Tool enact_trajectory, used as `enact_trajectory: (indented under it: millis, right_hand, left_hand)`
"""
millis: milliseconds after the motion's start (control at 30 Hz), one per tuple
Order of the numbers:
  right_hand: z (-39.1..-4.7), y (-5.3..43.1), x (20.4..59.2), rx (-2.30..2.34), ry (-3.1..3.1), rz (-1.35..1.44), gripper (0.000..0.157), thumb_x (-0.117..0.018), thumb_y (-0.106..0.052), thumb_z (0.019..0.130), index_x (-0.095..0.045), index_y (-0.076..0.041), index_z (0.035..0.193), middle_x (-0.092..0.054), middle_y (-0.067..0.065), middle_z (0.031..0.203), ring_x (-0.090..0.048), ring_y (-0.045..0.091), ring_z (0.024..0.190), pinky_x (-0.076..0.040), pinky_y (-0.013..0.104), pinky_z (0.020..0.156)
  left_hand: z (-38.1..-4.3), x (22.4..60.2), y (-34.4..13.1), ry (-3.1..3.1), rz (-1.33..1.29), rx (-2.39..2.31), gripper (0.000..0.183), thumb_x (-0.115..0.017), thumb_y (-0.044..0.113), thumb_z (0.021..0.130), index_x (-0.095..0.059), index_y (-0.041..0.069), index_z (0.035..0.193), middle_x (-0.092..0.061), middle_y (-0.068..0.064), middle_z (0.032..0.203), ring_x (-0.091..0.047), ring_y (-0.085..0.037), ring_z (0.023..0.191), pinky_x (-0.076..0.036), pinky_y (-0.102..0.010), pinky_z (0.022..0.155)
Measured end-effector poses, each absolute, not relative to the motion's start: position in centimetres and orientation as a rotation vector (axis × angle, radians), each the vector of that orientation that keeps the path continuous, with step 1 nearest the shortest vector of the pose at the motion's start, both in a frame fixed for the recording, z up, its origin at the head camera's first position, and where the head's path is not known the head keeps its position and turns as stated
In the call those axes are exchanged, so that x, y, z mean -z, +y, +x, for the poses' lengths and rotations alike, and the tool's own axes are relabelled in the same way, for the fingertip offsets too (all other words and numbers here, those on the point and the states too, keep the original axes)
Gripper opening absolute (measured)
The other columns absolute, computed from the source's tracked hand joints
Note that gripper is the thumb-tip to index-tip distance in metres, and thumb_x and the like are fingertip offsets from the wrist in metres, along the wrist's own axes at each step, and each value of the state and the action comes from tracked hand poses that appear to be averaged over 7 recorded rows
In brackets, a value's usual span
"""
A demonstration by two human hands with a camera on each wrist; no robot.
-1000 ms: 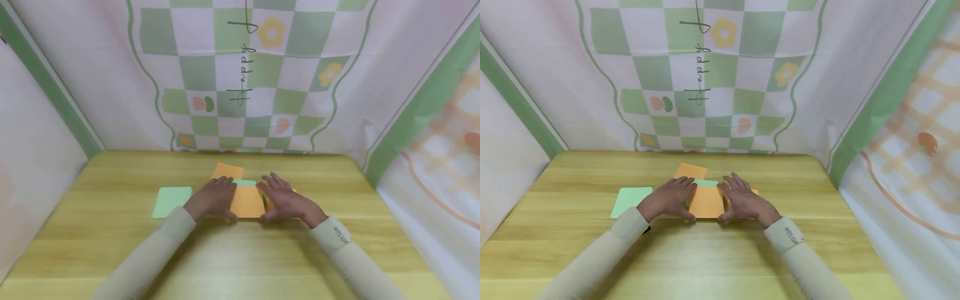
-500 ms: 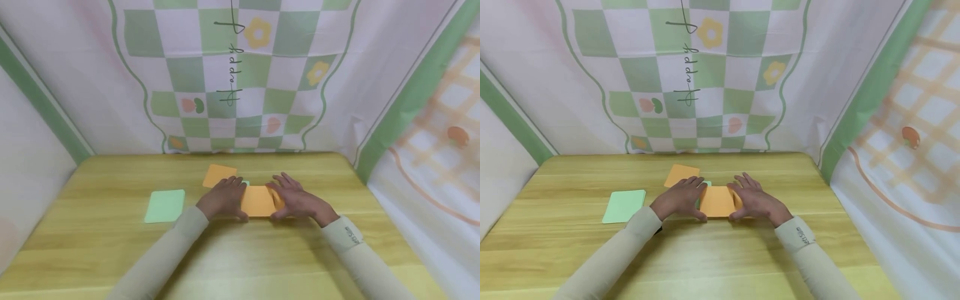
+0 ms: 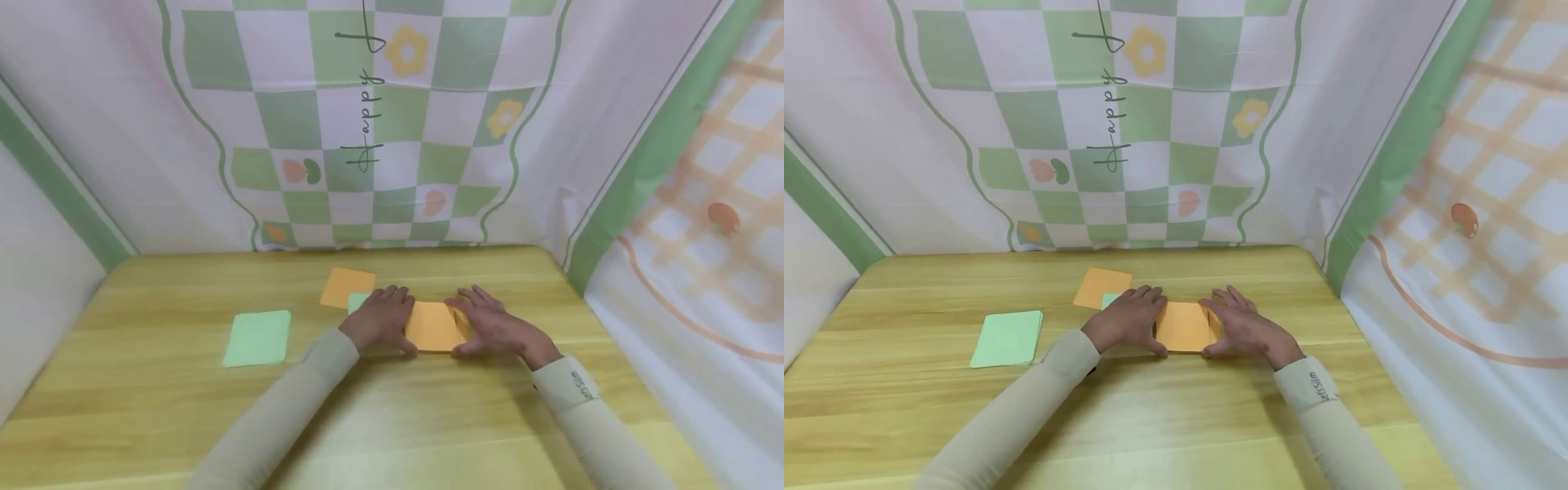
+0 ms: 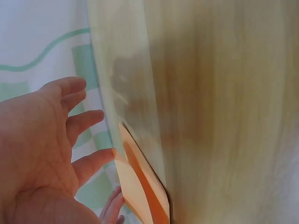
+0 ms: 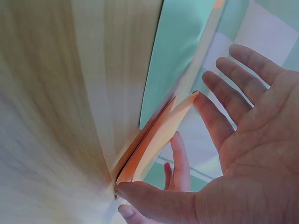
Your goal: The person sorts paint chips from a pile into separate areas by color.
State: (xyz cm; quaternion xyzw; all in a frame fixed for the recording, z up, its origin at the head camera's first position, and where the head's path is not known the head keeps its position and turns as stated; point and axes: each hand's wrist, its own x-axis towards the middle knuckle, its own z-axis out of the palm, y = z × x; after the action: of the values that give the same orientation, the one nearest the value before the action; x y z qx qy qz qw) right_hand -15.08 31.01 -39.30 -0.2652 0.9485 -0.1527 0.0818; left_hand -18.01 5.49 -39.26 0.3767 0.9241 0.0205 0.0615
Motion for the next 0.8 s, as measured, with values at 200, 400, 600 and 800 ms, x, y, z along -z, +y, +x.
enact_trajectory:
  millis: [200, 400, 600, 800]
  right_hand:
    - [-15.2, 31.7, 39.5, 0.446, 2.837, -0.77, 0.093, -0.079, -0.044, 0.071, -0.034, -0.009, 0.144, -0.024, 0.025, 0.147, -0.008, 0.045, 0.136, -0.007, 0.059, 0.107]
    - [-15.2, 32.0, 39.2, 0.463, 2.823, -0.765, 0.093, -0.079, -0.043, 0.071, -0.034, -0.009, 0.145, -0.024, 0.025, 0.148, -0.005, 0.043, 0.137, -0.006, 0.06, 0.107]
    - [-15.1, 32.2, 39.4, 0.466, 2.807, -0.751, 0.092, -0.079, -0.043, 0.072, -0.034, -0.01, 0.145, -0.024, 0.025, 0.147, -0.005, 0.045, 0.137, -0.007, 0.061, 0.106]
    - [-14.9, 32.5, 39.6, 0.494, 2.791, -0.693, 0.093, -0.079, -0.046, 0.071, -0.035, -0.011, 0.145, -0.022, 0.024, 0.148, -0.003, 0.045, 0.137, -0.009, 0.065, 0.104]
  left_hand:
    - [-18.1, 39.2, 6.4, 2.807, 1.145, -0.019, 0.089, -0.067, 0.069, 0.068, -0.05, 0.008, 0.13, -0.045, -0.007, 0.132, -0.039, -0.025, 0.123, -0.032, -0.042, 0.104]
    - [-18.1, 39.1, 7.0, 2.79, 1.11, 0.031, 0.093, -0.066, 0.071, 0.068, -0.048, 0.007, 0.133, -0.045, -0.006, 0.132, -0.038, -0.024, 0.124, -0.029, -0.041, 0.106]
    - [-18.0, 39.2, 7.4, 2.776, 1.112, 0.079, 0.094, -0.065, 0.072, 0.067, -0.049, 0.007, 0.133, -0.046, -0.005, 0.13, -0.04, -0.024, 0.123, -0.028, -0.04, 0.107]
    - [-18.1, 39.4, 7.6, 2.768, 1.12, 0.073, 0.094, -0.064, 0.073, 0.067, -0.048, 0.007, 0.133, -0.046, -0.006, 0.129, -0.041, -0.024, 0.121, -0.03, -0.04, 0.106]
